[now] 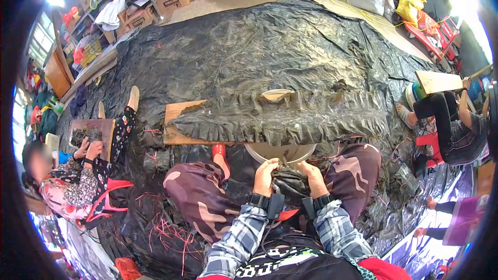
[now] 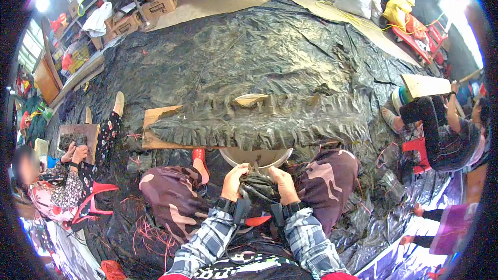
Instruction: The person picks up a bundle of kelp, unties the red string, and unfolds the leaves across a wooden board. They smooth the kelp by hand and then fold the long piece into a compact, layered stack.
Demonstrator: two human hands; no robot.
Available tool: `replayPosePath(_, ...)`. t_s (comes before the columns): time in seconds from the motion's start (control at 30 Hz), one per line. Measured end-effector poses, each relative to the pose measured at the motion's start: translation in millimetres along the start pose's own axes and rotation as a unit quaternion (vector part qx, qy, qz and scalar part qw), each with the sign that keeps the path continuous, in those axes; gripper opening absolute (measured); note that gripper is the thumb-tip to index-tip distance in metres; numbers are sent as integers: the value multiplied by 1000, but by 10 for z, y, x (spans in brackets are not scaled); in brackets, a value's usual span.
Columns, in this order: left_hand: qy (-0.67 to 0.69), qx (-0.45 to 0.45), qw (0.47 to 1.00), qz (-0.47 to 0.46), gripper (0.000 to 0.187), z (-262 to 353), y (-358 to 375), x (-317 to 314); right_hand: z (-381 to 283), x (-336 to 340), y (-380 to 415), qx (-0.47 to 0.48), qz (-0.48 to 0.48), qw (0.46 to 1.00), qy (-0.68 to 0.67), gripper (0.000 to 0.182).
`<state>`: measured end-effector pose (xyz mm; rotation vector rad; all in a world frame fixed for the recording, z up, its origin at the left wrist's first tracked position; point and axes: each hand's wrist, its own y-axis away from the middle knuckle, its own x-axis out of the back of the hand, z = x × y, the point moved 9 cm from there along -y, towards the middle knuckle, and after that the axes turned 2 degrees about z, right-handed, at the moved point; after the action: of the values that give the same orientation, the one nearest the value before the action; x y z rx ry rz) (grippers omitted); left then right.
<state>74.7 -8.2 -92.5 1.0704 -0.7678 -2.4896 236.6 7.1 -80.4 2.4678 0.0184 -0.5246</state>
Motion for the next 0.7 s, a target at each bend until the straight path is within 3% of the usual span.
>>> replayPosePath(0.03,1,4,1000,-10,17,-2,-12,-18,-17,-9,-11,6,-27,998,62,21)
replayPosePath(0.1,1,7,1000,-20,21,-6,-20,-35,-54,11,-7,44,-31,997,51,17)
replayPosePath(0.17,10,65,998,3,29,-12,61,-99,-163,19,20,98,-12,995,15,12)
replayPosePath(0.3,-12,86,996,0,29,33,162,-200,-258,48,44,156,5,988,-10,11)
replayPosePath(0.47,26,161,983,-79,21,-79,250,-367,-290,11,70,169,-2,986,8,10)
replayPosePath(0.7,-58,43,997,-35,11,-36,40,-73,-216,23,23,147,-25,989,1,11)
